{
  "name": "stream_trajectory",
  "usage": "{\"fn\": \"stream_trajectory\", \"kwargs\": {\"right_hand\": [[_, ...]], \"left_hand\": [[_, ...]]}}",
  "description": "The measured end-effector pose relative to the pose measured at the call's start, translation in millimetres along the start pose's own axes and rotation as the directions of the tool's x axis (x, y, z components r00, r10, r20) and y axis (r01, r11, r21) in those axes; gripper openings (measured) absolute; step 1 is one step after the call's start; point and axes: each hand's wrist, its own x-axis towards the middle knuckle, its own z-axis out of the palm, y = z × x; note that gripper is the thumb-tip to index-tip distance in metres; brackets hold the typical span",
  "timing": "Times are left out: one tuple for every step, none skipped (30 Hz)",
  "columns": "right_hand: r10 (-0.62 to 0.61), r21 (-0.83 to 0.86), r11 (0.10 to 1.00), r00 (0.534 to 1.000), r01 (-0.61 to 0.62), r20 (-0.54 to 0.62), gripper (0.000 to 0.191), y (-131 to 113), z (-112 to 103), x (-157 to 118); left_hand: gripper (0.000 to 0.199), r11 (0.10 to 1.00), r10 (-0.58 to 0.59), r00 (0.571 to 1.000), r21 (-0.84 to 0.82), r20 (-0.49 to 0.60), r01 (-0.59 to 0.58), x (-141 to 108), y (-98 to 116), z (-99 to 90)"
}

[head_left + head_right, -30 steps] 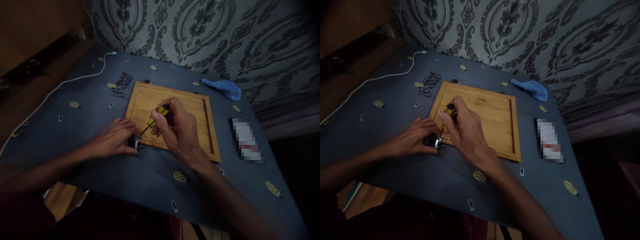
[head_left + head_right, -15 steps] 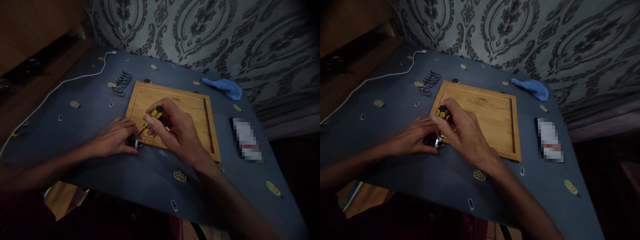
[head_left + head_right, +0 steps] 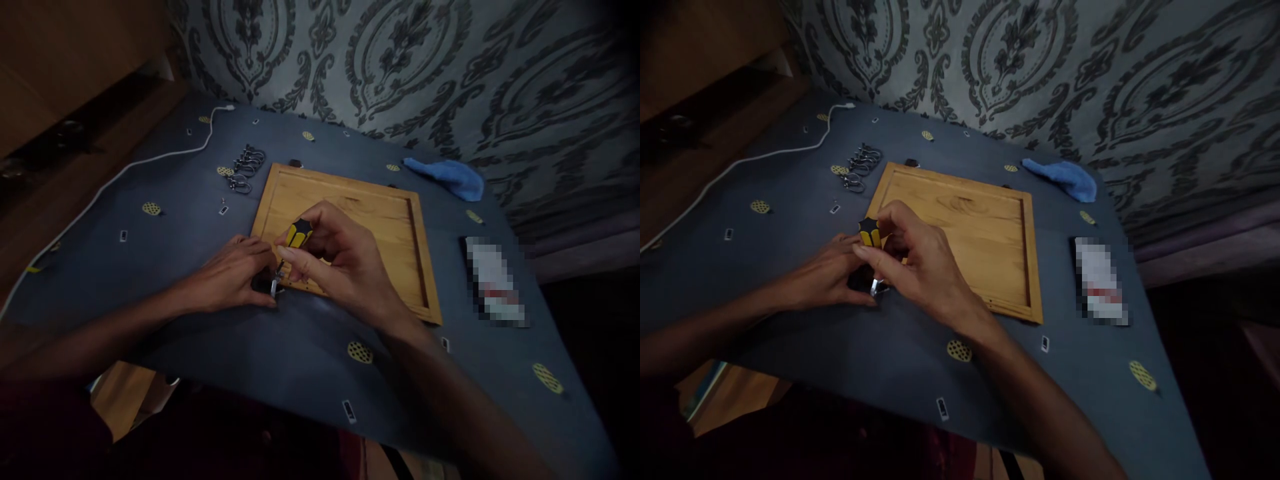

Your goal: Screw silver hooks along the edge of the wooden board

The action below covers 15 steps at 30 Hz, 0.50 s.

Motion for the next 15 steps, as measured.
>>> {"fn": "stream_trajectory", "kwargs": {"right_hand": [[0.003,0.006,1.000,1.000,-0.003,0.014,0.032,-0.5,-0.9,0.1],[0.006,0.014,1.000,0.999,-0.006,0.040,0.029,-1.4,-2.3,0.0],[0.007,0.024,1.000,0.997,-0.008,0.074,0.026,-2.5,-3.8,0.0],[0.009,0.033,0.999,0.994,-0.013,0.109,0.024,-3.6,-5.2,0.0],[0.010,0.041,0.999,0.991,-0.016,0.135,0.023,-4.3,-6.2,0.1],[0.009,0.049,0.999,0.989,-0.017,0.146,0.022,-4.5,-6.6,0.3],[0.004,0.052,0.999,0.991,-0.011,0.137,0.021,-4.2,-6.5,0.5],[-0.002,0.049,0.999,0.993,-0.004,0.116,0.023,-3.5,-5.7,0.7],[-0.006,0.041,0.999,0.996,0.003,0.091,0.025,-2.3,-4.5,0.9],[-0.007,0.031,0.999,0.998,0.005,0.064,0.028,-1.0,-3.1,1.1],[-0.005,0.024,1.000,0.999,0.004,0.038,0.030,0.4,-1.5,1.2],[0.002,0.021,1.000,1.000,-0.002,0.013,0.031,1.6,-0.2,1.2],[0.013,0.021,1.000,1.000,-0.013,-0.007,0.033,2.4,0.7,1.2],[0.025,0.022,0.999,0.999,-0.024,-0.022,0.035,2.9,0.9,1.2],[0.029,0.019,0.999,0.999,-0.029,-0.032,0.036,2.8,0.3,1.2]], "left_hand": [[0.042,1.000,-0.002,1.000,0.002,0.004,0.002,0.0,0.4,-0.3],[0.042,1.000,-0.003,1.000,0.005,0.010,0.003,0.1,0.8,-0.6],[0.042,1.000,-0.005,1.000,0.009,0.015,0.004,0.1,1.1,-0.9],[0.042,1.000,-0.007,1.000,0.013,0.016,0.007,0.1,1.4,-1.2],[0.042,1.000,-0.009,1.000,0.015,0.013,0.009,0.1,1.5,-1.4],[0.042,1.000,-0.010,1.000,0.013,0.010,0.010,0.2,1.5,-1.5],[0.042,1.000,-0.011,1.000,0.008,0.008,0.011,0.2,1.2,-1.4],[0.041,1.000,-0.011,1.000,0.001,0.006,0.011,0.2,0.9,-1.1],[0.041,1.000,-0.009,1.000,-0.006,0.003,0.009,0.3,0.4,-0.8],[0.041,1.000,-0.004,1.000,-0.012,0.000,0.004,0.3,-0.2,-0.3],[0.041,1.000,0.002,1.000,-0.015,-0.002,-0.002,0.4,-0.8,0.1],[0.041,1.000,0.007,1.000,-0.015,-0.005,-0.007,0.4,-1.3,0.5],[0.041,1.000,0.011,1.000,-0.014,-0.008,-0.011,0.4,-1.7,0.9],[0.042,1.000,0.012,1.000,-0.013,-0.010,-0.012,0.4,-1.9,1.0],[0.042,1.000,0.010,1.000,-0.013,-0.010,-0.010,0.3,-2.0,1.1]]}}
